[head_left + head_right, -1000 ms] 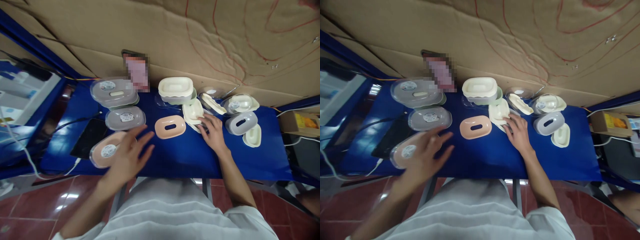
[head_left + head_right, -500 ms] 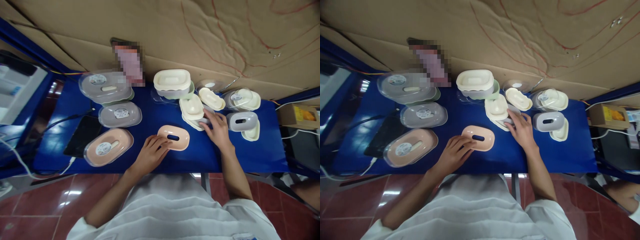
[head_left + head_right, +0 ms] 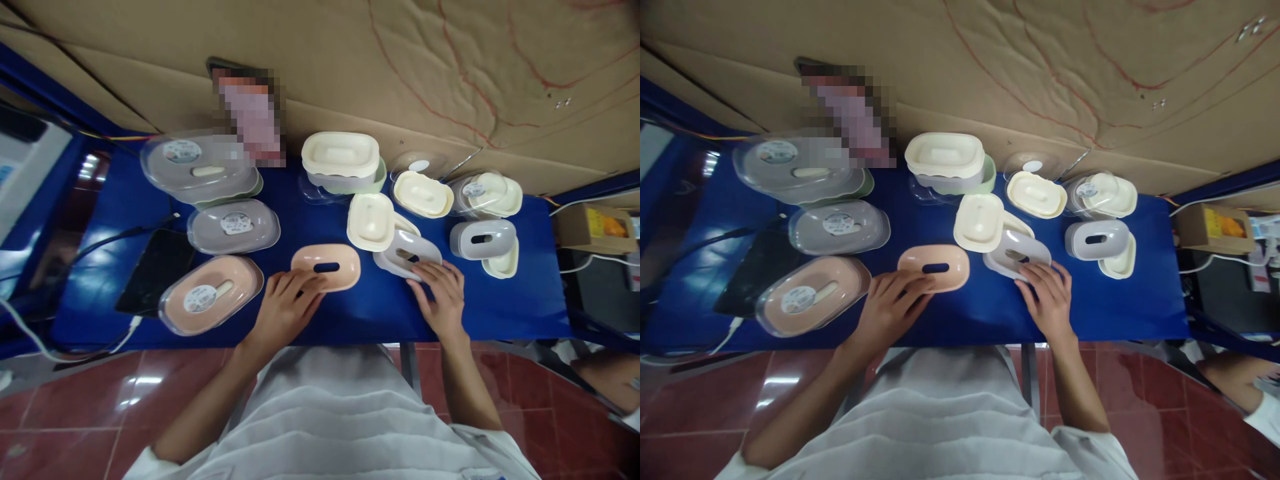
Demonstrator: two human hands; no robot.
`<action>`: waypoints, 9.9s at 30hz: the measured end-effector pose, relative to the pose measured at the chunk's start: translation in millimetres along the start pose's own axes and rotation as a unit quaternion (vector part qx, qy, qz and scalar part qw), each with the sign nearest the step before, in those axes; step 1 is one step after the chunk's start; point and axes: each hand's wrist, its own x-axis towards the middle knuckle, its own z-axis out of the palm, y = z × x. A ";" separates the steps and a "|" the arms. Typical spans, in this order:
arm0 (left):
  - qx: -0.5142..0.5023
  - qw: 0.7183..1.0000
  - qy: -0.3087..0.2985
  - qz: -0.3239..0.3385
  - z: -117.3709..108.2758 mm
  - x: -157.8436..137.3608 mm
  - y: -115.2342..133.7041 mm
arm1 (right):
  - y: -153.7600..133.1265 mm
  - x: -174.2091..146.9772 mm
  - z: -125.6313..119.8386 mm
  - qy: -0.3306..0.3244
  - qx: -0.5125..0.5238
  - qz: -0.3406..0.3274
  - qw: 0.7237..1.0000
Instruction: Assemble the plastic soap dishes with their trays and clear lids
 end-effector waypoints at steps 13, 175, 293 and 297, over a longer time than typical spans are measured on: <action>-0.080 0.994 -0.023 0.067 15.5 28.8 53.9 | 2.5 1.5 -1.9 -0.150 0.023 -0.048 0.987; 0.027 0.998 0.045 0.035 -11.5 -28.0 22.9 | 1.4 15.4 22.7 -0.151 0.089 -0.069 0.982; -0.232 0.968 -0.014 -0.098 6.9 -38.8 1.6 | -47.9 39.6 43.5 -0.251 0.137 -0.232 0.930; -0.233 0.968 -0.005 -0.096 10.7 -38.8 -3.0 | -44.9 37.2 52.0 -0.239 0.144 -0.232 0.932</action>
